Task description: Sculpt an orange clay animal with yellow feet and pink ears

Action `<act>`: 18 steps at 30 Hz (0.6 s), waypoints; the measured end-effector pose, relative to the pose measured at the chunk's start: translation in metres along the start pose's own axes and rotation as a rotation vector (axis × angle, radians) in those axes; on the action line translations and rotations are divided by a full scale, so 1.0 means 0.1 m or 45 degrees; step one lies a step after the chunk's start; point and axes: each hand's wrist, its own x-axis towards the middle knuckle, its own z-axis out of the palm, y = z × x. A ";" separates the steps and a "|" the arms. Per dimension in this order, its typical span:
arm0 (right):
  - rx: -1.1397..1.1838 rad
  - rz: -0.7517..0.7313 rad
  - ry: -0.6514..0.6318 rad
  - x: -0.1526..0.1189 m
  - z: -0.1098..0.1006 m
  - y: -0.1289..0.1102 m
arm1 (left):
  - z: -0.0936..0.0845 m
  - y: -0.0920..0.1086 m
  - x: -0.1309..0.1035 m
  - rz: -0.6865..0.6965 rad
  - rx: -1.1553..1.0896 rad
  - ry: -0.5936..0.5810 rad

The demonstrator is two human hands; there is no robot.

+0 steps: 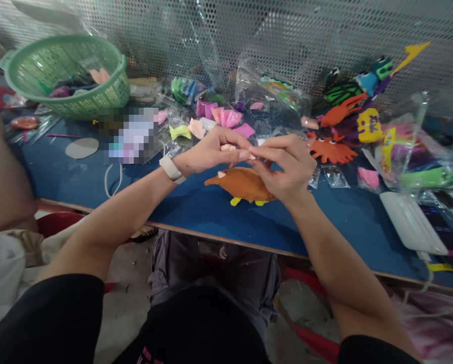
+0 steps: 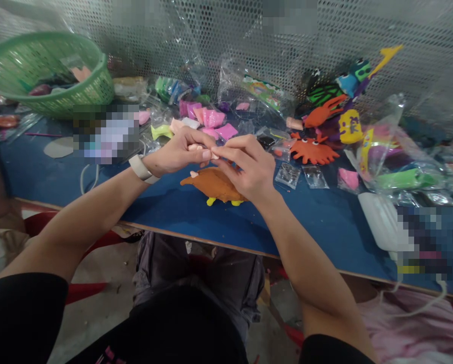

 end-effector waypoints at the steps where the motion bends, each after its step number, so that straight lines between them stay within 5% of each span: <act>1: -0.004 0.008 -0.004 -0.01 0.00 0.00 | 0.00 -0.01 0.00 -0.006 -0.005 0.002; 11: 0.058 -0.143 0.167 0.09 0.03 -0.06 | 0.00 -0.05 0.00 -0.009 -0.075 -0.018; 18: 0.084 -0.118 0.125 0.05 0.05 -0.04 | 0.00 -0.08 -0.02 -0.019 -0.060 -0.030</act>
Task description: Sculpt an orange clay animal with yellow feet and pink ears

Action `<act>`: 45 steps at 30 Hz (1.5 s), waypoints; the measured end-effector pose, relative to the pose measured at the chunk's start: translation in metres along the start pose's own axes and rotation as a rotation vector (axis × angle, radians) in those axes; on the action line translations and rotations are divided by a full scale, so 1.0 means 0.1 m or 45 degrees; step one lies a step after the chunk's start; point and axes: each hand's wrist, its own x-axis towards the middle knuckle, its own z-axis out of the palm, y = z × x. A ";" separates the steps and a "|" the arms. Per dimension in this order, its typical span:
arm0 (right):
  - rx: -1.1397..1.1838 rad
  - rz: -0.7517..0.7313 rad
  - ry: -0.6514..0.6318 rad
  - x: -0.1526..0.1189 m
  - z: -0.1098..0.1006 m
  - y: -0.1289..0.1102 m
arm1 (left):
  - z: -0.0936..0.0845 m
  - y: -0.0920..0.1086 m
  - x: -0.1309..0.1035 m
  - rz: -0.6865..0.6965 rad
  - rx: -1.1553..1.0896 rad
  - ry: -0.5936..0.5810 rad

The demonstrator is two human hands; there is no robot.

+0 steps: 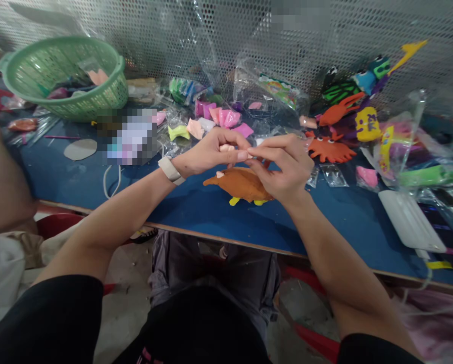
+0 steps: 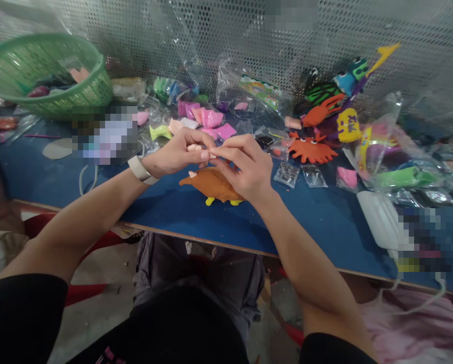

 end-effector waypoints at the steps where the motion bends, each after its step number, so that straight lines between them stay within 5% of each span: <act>1: 0.006 0.011 -0.007 -0.01 0.00 0.00 | 0.00 0.00 0.00 0.001 0.008 0.004; 17: -0.117 0.068 -0.124 -0.03 -0.05 0.01 | 0.01 0.03 -0.01 0.039 0.108 0.017; 45: -0.144 0.039 -0.071 0.00 -0.05 -0.02 | 0.02 0.02 0.01 0.046 0.146 0.077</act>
